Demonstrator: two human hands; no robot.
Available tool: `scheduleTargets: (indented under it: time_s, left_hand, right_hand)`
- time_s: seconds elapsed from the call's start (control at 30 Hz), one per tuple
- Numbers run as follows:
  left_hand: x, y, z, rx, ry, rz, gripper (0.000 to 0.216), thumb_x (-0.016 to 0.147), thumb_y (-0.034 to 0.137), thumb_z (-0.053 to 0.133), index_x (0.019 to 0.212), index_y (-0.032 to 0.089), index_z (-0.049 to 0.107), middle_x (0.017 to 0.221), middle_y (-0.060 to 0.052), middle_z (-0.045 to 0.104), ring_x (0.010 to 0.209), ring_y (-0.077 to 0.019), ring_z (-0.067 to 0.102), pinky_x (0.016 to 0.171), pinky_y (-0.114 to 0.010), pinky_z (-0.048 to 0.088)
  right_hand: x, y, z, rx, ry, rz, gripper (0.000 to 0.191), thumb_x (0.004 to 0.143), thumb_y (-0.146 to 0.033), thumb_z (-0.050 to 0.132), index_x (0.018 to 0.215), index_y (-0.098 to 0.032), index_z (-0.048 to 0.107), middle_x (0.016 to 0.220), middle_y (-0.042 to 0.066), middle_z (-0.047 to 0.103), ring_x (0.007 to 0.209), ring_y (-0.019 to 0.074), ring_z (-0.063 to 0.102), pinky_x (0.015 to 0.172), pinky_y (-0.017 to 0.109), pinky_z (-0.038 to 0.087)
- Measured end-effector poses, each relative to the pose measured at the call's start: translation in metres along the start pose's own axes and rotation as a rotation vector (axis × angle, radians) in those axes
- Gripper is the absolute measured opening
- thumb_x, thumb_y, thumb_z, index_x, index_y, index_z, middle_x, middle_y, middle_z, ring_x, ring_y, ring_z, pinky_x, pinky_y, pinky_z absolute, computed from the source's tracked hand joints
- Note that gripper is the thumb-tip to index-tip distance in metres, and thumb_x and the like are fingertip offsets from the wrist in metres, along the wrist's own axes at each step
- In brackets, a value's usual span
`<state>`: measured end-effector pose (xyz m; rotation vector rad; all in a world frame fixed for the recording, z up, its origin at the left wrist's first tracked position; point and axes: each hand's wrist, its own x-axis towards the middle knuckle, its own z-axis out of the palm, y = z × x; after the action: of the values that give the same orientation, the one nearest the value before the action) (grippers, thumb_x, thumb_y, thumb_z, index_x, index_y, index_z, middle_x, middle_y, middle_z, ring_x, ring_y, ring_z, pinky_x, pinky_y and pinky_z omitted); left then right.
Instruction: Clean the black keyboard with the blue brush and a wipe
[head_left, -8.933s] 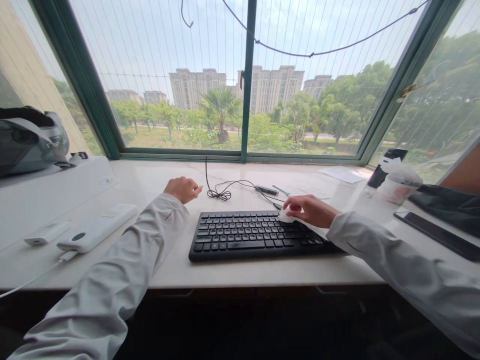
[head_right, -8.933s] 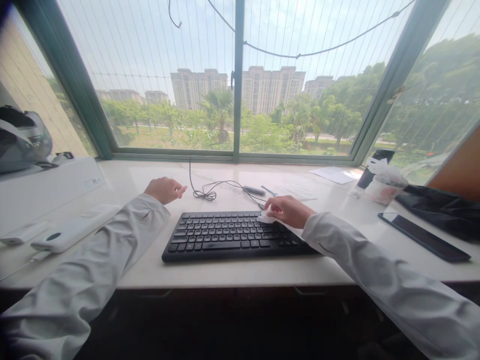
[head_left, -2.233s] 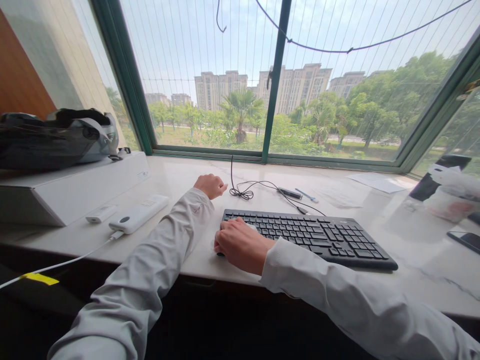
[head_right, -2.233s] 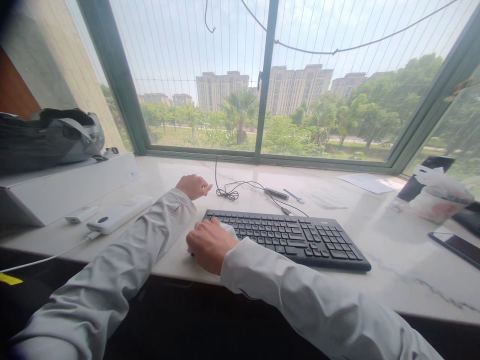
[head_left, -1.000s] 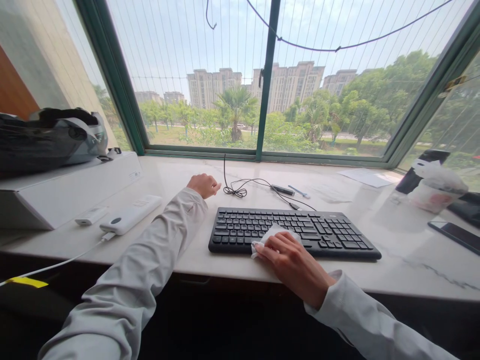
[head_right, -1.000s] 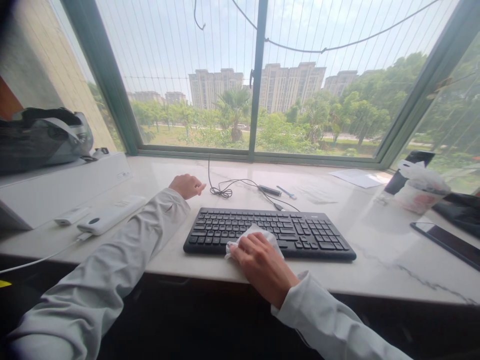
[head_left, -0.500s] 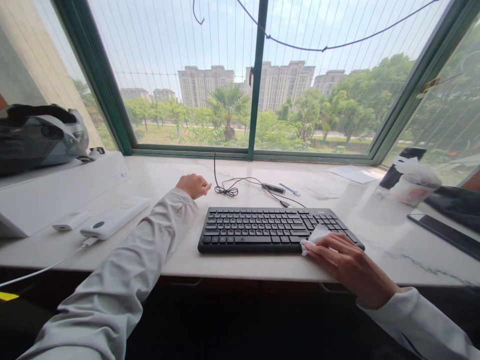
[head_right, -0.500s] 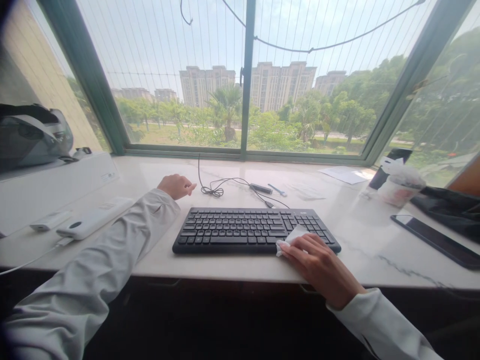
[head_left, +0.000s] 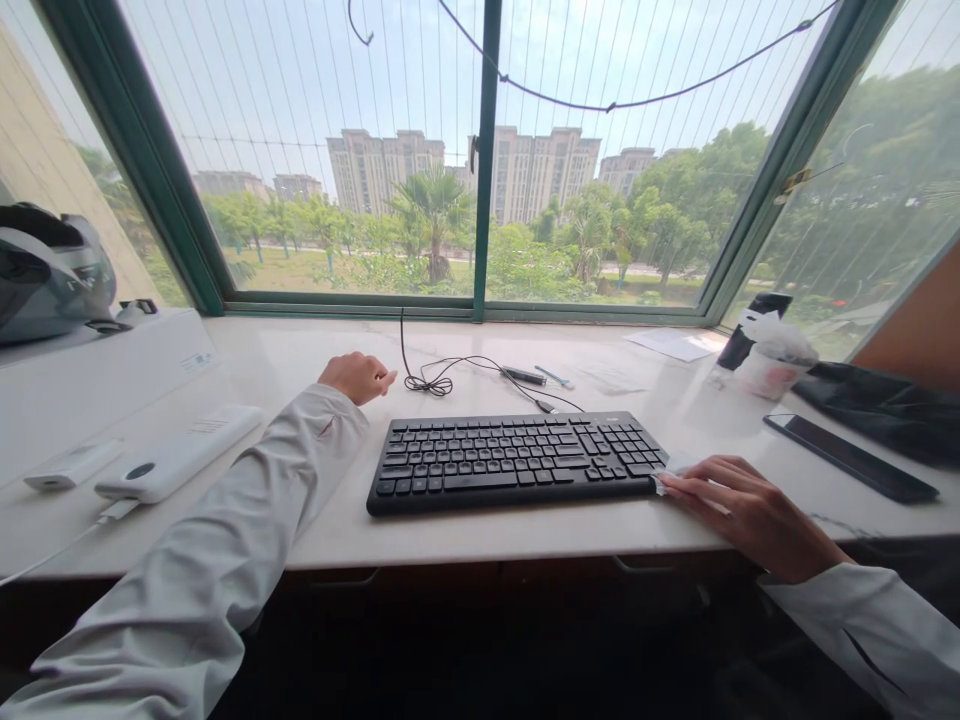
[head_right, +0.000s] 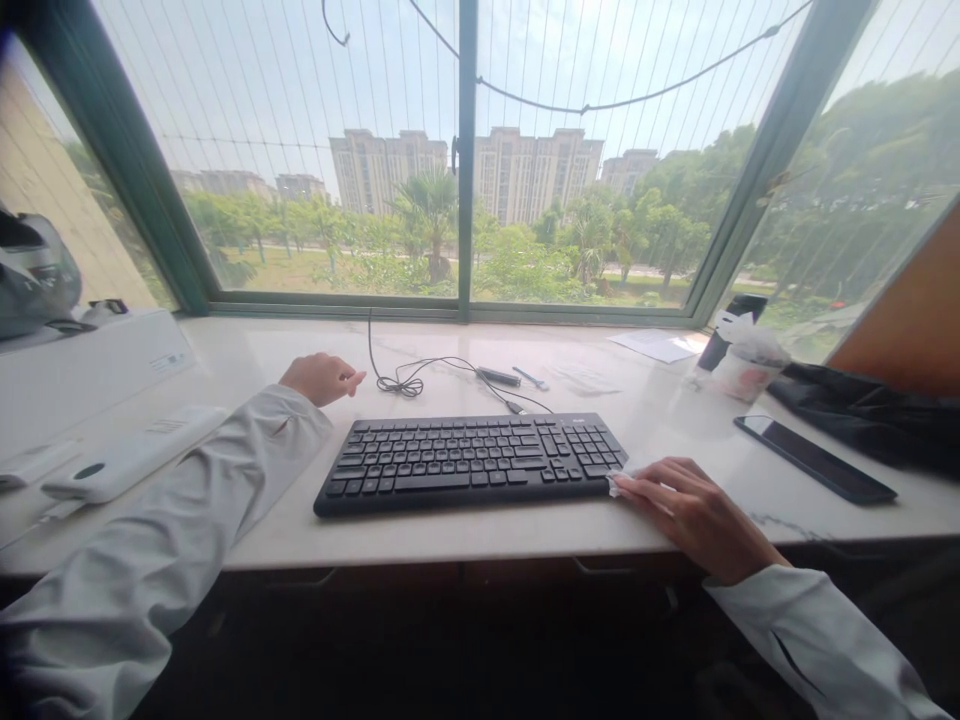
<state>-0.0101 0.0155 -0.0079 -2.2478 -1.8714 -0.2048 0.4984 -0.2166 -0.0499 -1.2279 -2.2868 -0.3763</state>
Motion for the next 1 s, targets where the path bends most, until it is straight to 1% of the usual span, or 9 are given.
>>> scheduleTargets:
  time_s: [0.27, 0.47, 0.53, 0.63, 0.7, 0.77, 0.87, 0.93, 1.0]
  left_hand:
    - [0.0, 0.0, 0.0, 0.001, -0.006, 0.011, 0.056, 0.083, 0.062, 0.034, 0.069, 0.029, 0.076, 0.084, -0.007, 0.075, 0.082, -0.0254, 0.065, 0.074, -0.033, 0.044]
    - [-0.001, 0.001, -0.001, 0.003, -0.001, 0.006, 0.055, 0.083, 0.061, 0.035, 0.068, 0.029, 0.076, 0.083, -0.007, 0.075, 0.081, -0.0255, 0.065, 0.074, -0.033, 0.044]
    - [-0.001, 0.001, -0.001, 0.007, 0.0, 0.003, 0.054, 0.083, 0.061, 0.036, 0.069, 0.029, 0.077, 0.083, -0.007, 0.075, 0.081, -0.0257, 0.065, 0.074, -0.033, 0.044]
    - [-0.001, 0.002, -0.001, 0.004, -0.004, -0.003, 0.052, 0.083, 0.061, 0.037, 0.071, 0.029, 0.077, 0.085, -0.007, 0.075, 0.081, -0.0258, 0.066, 0.073, -0.033, 0.044]
    - [-0.001, 0.002, -0.001, 0.006, -0.006, -0.005, 0.052, 0.083, 0.061, 0.037, 0.072, 0.029, 0.077, 0.085, -0.007, 0.075, 0.082, -0.0257, 0.065, 0.072, -0.032, 0.044]
    - [-0.001, 0.002, -0.001, 0.011, -0.007, -0.005, 0.053, 0.083, 0.061, 0.036, 0.073, 0.029, 0.077, 0.085, -0.007, 0.075, 0.082, -0.0256, 0.065, 0.073, -0.032, 0.044]
    - [-0.001, 0.002, -0.001, 0.016, -0.011, -0.005, 0.053, 0.082, 0.061, 0.036, 0.073, 0.029, 0.077, 0.086, -0.006, 0.074, 0.082, -0.0258, 0.065, 0.073, -0.033, 0.043]
    - [0.0, 0.002, -0.001, 0.013, -0.015, -0.003, 0.053, 0.082, 0.061, 0.036, 0.073, 0.03, 0.077, 0.085, -0.007, 0.074, 0.081, -0.0258, 0.065, 0.073, -0.033, 0.043]
    - [0.0, 0.002, -0.001, 0.009, -0.018, 0.002, 0.053, 0.082, 0.061, 0.036, 0.073, 0.03, 0.077, 0.085, -0.007, 0.074, 0.081, -0.026, 0.065, 0.072, -0.033, 0.043]
  right_hand:
    - [-0.016, 0.023, -0.009, -0.068, -0.032, 0.025, 0.029, 0.097, -0.037, 0.05, 0.104, -0.023, 0.073, 0.085, 0.007, 0.072, 0.08, 0.0203, 0.066, 0.08, 0.039, 0.052]
    - [-0.02, 0.032, -0.009, -0.16, -0.005, 0.063, 0.025, 0.095, -0.038, 0.051, 0.092, -0.024, 0.071, 0.083, 0.005, 0.072, 0.079, 0.022, 0.066, 0.081, 0.04, 0.05]
    - [-0.019, 0.029, -0.011, -0.181, 0.092, 0.158, 0.025, 0.095, -0.039, 0.05, 0.089, -0.024, 0.069, 0.087, 0.007, 0.072, 0.082, 0.0233, 0.067, 0.08, 0.039, 0.05]
    - [-0.012, 0.02, -0.018, -0.134, 0.23, 0.439, 0.029, 0.094, -0.046, 0.048, 0.092, -0.023, 0.065, 0.093, 0.012, 0.071, 0.085, 0.0257, 0.068, 0.074, 0.038, 0.051]
    - [-0.003, 0.012, -0.023, 0.014, 0.279, 0.64, 0.034, 0.091, -0.053, 0.049, 0.098, -0.022, 0.063, 0.089, 0.013, 0.071, 0.081, 0.0267, 0.069, 0.07, 0.038, 0.053]
    - [0.009, 0.002, -0.024, 0.255, 0.322, 0.745, 0.041, 0.089, -0.059, 0.05, 0.104, -0.022, 0.059, 0.086, 0.012, 0.071, 0.079, 0.0266, 0.07, 0.068, 0.037, 0.055]
    - [0.029, -0.018, -0.018, 0.488, 0.364, 0.735, 0.043, 0.089, -0.061, 0.048, 0.106, -0.021, 0.054, 0.095, 0.012, 0.069, 0.082, 0.0253, 0.07, 0.072, 0.037, 0.058]
    - [0.04, -0.034, -0.009, 0.391, 0.341, 0.649, 0.037, 0.093, -0.055, 0.044, 0.104, -0.021, 0.053, 0.103, 0.013, 0.066, 0.085, 0.0239, 0.069, 0.074, 0.038, 0.058]
    - [0.047, -0.049, 0.003, 0.23, 0.31, 0.465, 0.028, 0.097, -0.046, 0.041, 0.097, -0.02, 0.052, 0.111, 0.014, 0.062, 0.092, 0.0237, 0.067, 0.077, 0.038, 0.057]
